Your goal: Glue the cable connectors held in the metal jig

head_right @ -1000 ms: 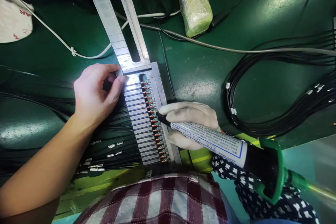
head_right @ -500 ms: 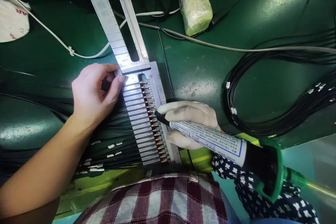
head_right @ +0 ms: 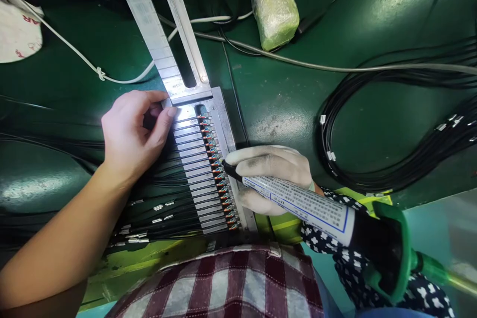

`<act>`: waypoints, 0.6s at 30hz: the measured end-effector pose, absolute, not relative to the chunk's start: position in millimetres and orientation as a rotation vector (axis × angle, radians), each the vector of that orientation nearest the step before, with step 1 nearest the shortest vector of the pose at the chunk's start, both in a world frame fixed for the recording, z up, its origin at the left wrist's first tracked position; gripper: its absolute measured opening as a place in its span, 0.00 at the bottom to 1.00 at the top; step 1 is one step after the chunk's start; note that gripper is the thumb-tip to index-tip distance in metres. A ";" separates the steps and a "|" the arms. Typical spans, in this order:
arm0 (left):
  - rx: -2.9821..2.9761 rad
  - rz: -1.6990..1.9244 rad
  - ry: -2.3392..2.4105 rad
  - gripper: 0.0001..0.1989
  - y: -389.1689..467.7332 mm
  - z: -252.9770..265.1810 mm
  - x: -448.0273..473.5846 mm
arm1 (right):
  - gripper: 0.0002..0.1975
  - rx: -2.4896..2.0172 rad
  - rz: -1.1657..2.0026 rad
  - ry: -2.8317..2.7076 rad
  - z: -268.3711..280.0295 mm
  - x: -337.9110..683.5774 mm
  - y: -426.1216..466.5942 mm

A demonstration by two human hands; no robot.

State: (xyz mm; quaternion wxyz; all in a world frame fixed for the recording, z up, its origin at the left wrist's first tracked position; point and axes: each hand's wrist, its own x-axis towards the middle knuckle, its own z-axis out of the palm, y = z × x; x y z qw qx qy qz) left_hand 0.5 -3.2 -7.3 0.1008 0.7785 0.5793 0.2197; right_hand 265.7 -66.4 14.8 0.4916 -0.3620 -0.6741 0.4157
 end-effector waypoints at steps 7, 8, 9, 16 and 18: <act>2.319 0.660 1.704 0.12 -3.2 -7.2 0.7 | 0.23 -0.802 0.835 -1.664 12.9 259.0 -61.0; 2.321 0.657 1.704 0.12 -3.3 -7.2 0.6 | 0.23 -0.815 0.831 -1.662 13.4 259.0 -61.2; 2.320 0.651 1.706 0.12 -3.3 -7.3 0.5 | 0.23 -0.829 0.830 -1.668 13.8 259.0 -61.6; 2.275 0.619 1.747 0.13 -3.6 -7.1 0.5 | 0.20 -0.837 0.811 -1.636 10.3 258.9 -65.0; 2.245 0.619 1.742 0.12 -3.7 -7.0 0.5 | 0.19 -0.901 0.942 -1.624 11.8 261.9 -66.1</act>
